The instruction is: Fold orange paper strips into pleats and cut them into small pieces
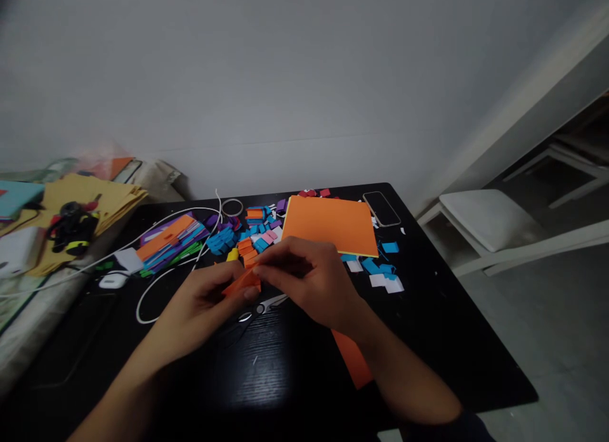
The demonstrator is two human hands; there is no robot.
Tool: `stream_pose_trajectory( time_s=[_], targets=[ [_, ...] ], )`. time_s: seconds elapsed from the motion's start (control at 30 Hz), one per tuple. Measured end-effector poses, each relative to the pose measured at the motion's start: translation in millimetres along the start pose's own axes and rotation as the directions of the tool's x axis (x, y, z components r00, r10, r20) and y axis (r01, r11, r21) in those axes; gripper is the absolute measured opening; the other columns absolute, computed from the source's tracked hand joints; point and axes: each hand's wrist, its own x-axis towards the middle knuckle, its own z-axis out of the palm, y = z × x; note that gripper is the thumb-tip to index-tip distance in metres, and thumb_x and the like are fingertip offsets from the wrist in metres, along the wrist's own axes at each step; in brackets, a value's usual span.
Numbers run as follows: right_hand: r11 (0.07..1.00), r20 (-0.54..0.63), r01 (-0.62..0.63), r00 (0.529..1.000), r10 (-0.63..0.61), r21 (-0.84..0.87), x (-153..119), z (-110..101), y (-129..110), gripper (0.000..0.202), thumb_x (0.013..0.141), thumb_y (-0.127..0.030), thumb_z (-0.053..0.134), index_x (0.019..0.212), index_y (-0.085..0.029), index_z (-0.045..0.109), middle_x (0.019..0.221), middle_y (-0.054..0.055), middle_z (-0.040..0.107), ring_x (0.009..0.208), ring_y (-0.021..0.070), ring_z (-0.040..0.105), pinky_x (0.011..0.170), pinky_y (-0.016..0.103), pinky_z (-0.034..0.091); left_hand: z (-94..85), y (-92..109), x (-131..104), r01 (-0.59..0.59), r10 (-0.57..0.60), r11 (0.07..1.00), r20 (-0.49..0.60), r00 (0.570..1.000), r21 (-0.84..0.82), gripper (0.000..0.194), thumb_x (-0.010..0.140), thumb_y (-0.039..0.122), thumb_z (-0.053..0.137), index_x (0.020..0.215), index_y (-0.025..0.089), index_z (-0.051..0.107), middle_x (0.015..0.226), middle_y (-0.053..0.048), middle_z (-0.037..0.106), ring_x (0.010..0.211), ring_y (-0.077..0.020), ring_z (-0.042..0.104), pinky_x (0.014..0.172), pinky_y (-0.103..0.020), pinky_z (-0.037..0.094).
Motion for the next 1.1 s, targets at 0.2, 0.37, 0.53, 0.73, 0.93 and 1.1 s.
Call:
stream_pose_trajectory(
  time_s=[0.2,0.37,0.53,0.73,0.93,1.1],
  targets=[
    [0.997,-0.01,0.023,1.0,-0.022,0.067,-0.7,1.1,1.9,0.013,0.086,-0.02,0.09,0.096,-0.027,0.086,0.091,0.0,0.085,0.084,0.0153,0.083,0.081,0.025,0.07,1.7,3.4,-2.6,-0.061,0.061,0.998,-0.105,0.993,0.012,0.017,0.104,0.036,0.066,0.104,0.022,0.076,0.083,0.0,0.075,0.073,-0.0136,0.067,0.067,-0.024,0.051],
    [0.993,0.004,0.048,0.999,-0.049,0.108,-2.5,4.5,1.6,0.019,0.09,-0.015,0.085,0.102,-0.03,0.087,0.097,-0.002,0.085,0.091,0.0134,0.083,0.084,0.021,0.069,5.4,3.9,-2.6,-0.12,0.11,0.992,-0.196,0.974,-0.039,0.014,0.102,0.029,0.069,0.093,0.021,0.076,0.073,0.002,0.076,0.062,-0.0112,0.069,0.06,-0.021,0.052],
    [0.996,-0.048,0.058,0.997,-0.055,0.073,-4.8,7.9,2.8,0.016,0.088,-0.016,0.086,0.097,-0.029,0.086,0.091,-0.002,0.085,0.084,0.0119,0.082,0.08,0.019,0.068,6.5,1.2,-1.3,-0.117,0.091,0.987,-0.22,0.971,-0.107,0.012,0.101,0.03,0.071,0.097,0.021,0.077,0.077,-0.001,0.078,0.063,-0.0125,0.071,0.059,-0.021,0.054],
    [0.991,-0.02,0.093,0.996,-0.092,0.091,-3.8,12.8,0.1,0.016,0.089,-0.014,0.084,0.097,-0.027,0.086,0.092,-0.001,0.084,0.083,0.0124,0.081,0.077,0.021,0.068,10.6,-1.4,-4.8,-0.145,0.093,0.976,-0.291,0.952,-0.165,0.011,0.101,0.028,0.071,0.095,0.021,0.077,0.078,-0.002,0.079,0.066,-0.0136,0.072,0.062,-0.023,0.056],
    [0.993,0.003,0.042,0.999,-0.042,0.106,-4.8,11.9,0.9,0.015,0.086,-0.015,0.087,0.098,-0.025,0.085,0.092,0.001,0.084,0.082,0.0147,0.081,0.077,0.024,0.069,14.0,-3.4,-7.9,-0.118,0.006,0.929,-0.304,0.953,-0.35,0.013,0.102,0.029,0.071,0.093,0.022,0.076,0.07,-0.001,0.075,0.062,-0.0137,0.069,0.057,-0.023,0.052],
    [0.994,0.015,0.042,0.999,-0.044,0.099,-6.1,11.8,-0.7,0.011,0.087,-0.016,0.086,0.095,-0.024,0.085,0.09,0.001,0.084,0.079,0.0143,0.081,0.075,0.024,0.068,14.8,1.7,-4.6,-0.116,-0.002,0.919,-0.299,0.954,-0.377,0.011,0.099,0.028,0.075,0.093,0.02,0.077,0.07,-0.001,0.075,0.059,-0.0128,0.067,0.055,-0.023,0.052]
  ],
)
